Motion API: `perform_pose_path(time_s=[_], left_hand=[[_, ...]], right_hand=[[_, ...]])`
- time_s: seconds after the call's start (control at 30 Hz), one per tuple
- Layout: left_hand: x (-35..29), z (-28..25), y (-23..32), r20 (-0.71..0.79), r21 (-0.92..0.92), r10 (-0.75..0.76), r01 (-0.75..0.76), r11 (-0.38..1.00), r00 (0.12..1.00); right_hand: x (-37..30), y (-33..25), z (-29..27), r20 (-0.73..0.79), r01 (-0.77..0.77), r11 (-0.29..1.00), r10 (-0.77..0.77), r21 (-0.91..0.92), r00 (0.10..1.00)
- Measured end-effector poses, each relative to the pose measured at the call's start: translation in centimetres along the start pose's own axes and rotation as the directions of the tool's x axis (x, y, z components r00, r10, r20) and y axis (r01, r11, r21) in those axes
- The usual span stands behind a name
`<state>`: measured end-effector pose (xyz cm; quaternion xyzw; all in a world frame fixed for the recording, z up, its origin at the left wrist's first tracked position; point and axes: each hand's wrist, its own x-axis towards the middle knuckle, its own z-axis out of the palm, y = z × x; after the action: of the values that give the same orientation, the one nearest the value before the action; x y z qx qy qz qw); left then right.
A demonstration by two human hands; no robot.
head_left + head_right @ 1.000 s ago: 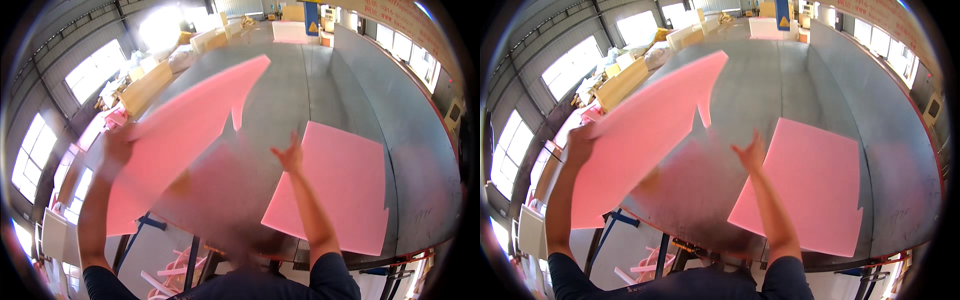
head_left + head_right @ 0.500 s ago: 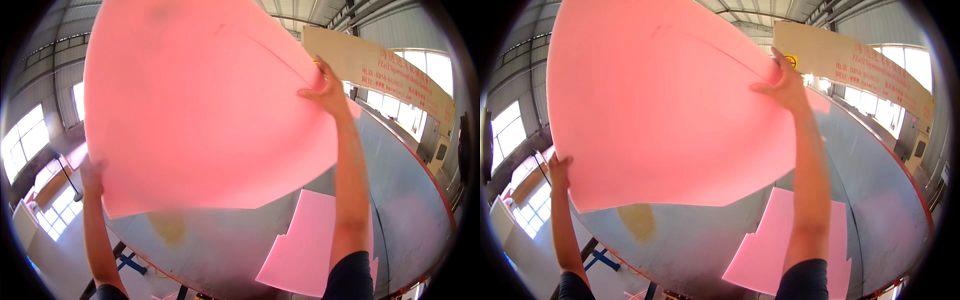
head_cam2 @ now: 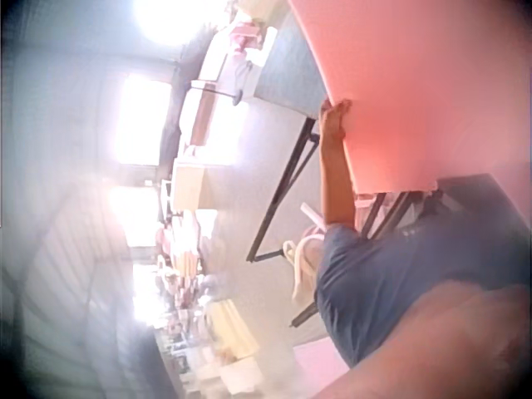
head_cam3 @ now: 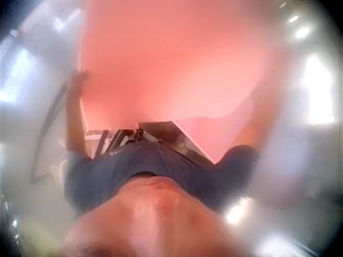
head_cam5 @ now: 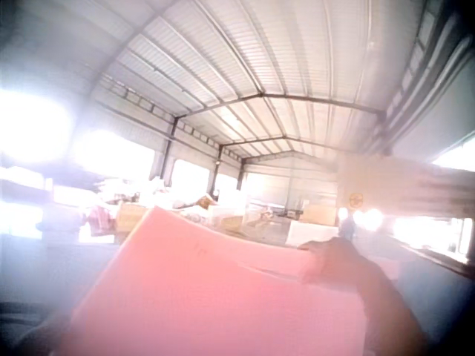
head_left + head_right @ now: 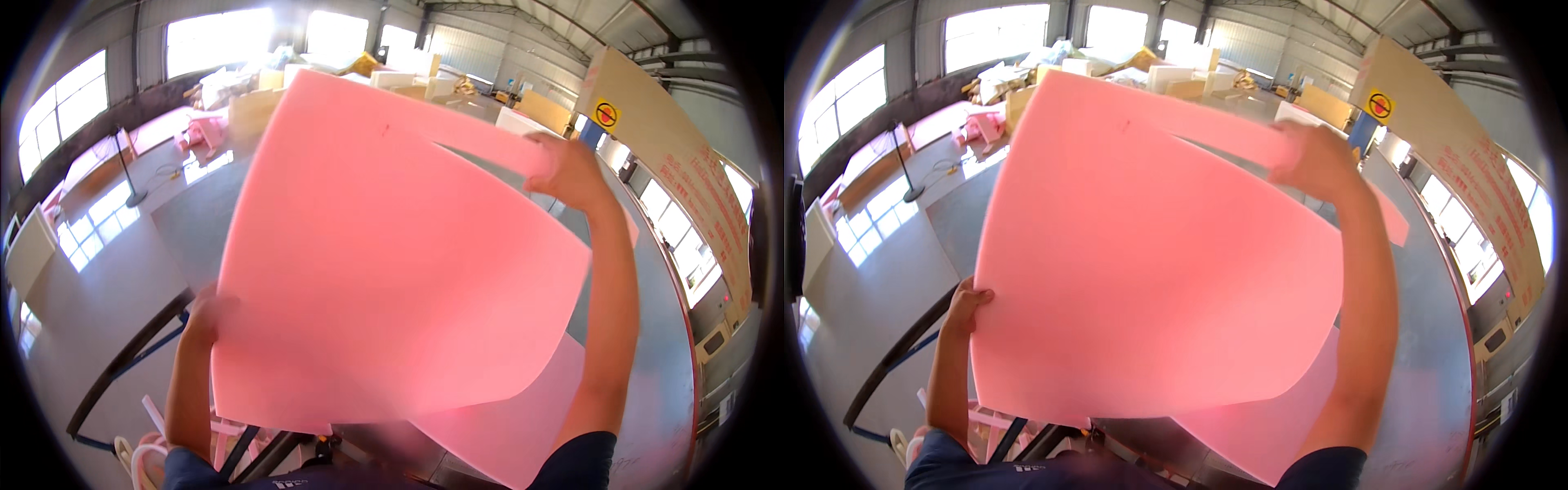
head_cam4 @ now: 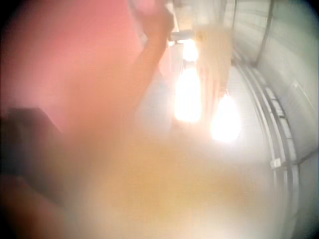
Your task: The person measures and marks a large pink foam sheet using a tape measure and a marker. They then align the sheet on a cutting table and use a long straight blade to slice the foam into smaller rectangular pieces. The person repeats this process, stacking the cut pieces and handling the remaining material.
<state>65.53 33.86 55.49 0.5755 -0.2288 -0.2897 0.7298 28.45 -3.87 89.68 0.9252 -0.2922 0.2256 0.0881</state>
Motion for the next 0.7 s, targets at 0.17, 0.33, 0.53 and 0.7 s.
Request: perform_pose_path(time_s=[0.17,0.33,0.53,0.7], left_hand=[[-0.9,-0.6,-4.5,0.068,0.022,-0.161,0.160,0.987,0.985],[-2.4,-3.3,-7.0,0.015,0.105,-0.193,0.190,0.976,0.981],[-4.8,-7.3,-5.0,-0.274,0.243,0.223,-0.157,0.957,0.935],[-0.8,7.5,14.6,0.322,0.759,0.912,-0.645,-0.088,0.254]], right_hand=[[0.4,2.1,12.5,0.108,0.040,0.997,-0.047,0.063,0.993],[-0.5,-2.6,16.1,0.196,-0.045,0.982,0.008,0.184,0.981],[-2.2,-8.1,16.1,0.001,0.197,0.953,-0.202,0.229,0.979],[-3.1,-10.6,13.1,-0.091,0.333,0.921,-0.321,0.200,0.943]])
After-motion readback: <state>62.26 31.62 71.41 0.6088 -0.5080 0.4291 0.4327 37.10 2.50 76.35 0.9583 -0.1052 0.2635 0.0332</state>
